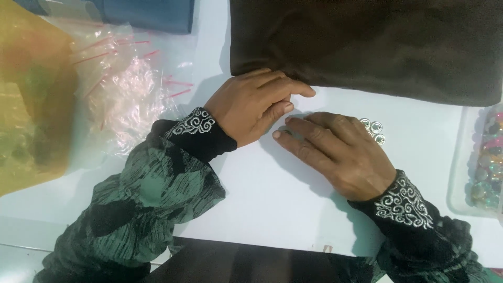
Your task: Sorting silver buttons from a container of mixed buttons and placing them into a small plastic bag.
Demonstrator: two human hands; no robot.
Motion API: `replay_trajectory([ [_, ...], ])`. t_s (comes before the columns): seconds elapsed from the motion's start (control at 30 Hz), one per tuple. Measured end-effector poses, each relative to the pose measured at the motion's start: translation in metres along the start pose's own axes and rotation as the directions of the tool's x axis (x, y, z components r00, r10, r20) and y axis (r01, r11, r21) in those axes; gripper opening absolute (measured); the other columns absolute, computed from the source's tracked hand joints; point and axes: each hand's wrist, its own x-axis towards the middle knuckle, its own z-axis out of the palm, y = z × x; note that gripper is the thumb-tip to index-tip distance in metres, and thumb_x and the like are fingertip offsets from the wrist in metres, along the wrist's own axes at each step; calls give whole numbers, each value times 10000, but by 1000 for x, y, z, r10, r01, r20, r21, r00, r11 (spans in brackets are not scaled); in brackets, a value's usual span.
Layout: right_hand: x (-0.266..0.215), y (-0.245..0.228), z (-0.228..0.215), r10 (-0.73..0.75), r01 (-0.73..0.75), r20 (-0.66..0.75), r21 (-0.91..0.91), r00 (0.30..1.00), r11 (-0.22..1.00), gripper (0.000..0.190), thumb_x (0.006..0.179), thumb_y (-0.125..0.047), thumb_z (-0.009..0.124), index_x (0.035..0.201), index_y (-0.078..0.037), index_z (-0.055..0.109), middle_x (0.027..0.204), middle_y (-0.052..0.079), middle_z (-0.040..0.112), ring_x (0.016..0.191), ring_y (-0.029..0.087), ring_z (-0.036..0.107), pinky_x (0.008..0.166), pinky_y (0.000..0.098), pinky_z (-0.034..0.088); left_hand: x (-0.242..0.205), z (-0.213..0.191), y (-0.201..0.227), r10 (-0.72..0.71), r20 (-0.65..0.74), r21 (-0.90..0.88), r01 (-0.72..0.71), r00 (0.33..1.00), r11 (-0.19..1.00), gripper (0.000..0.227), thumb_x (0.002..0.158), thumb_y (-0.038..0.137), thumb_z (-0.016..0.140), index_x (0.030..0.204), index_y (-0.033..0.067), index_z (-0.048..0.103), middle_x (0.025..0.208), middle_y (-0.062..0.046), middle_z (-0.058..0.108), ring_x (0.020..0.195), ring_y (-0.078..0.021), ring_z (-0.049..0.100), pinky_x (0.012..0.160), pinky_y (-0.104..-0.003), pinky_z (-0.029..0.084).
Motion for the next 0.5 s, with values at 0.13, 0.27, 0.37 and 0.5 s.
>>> replay_trajectory([
  [0.13, -3, -3, 2, -13, 14, -10, 46, 1000, 999, 353, 1016, -2, 619, 1369, -7, 607, 1346, 194, 642, 1148, 368, 626, 884, 470, 564, 0, 1, 0, 12, -29, 7, -12, 1000, 1000, 244, 1093, 174, 464, 1276, 114, 613, 1033, -41, 693, 899, -234, 654, 851, -391, 545],
  [0.27, -19, -10, -1, 15, -15, 0, -48, 1000, 999, 371, 962, -1, 708, 1324, 31, 632, 1291, 188, 649, 1083, 356, 645, 893, 466, 598, 0, 1, -1, 41, -23, 32, -40, 999, 999, 243, 1083, 145, 476, 1273, 109, 624, 1070, -45, 693, 905, -256, 634, 857, -400, 528],
  [0.37, -37, -19, -11, 82, -81, 17, -36, 997, 996, 362, 985, -17, 617, 1343, 35, 620, 1308, 182, 640, 1086, 358, 642, 918, 480, 587, 0, 2, -2, 48, -10, 27, -48, 999, 998, 248, 1083, 169, 479, 1274, 109, 625, 1126, -59, 708, 947, -270, 651, 854, -406, 531],
  [0.5, -58, -33, -15, 135, -136, -32, -28, 990, 990, 338, 1025, 40, 532, 1352, 40, 616, 1336, 193, 619, 1094, 375, 648, 905, 496, 589, 1, 0, 1, 74, -3, 22, -74, 997, 997, 207, 1055, 222, 591, 1227, 125, 651, 895, -16, 669, 804, -224, 610, 773, -370, 518],
])
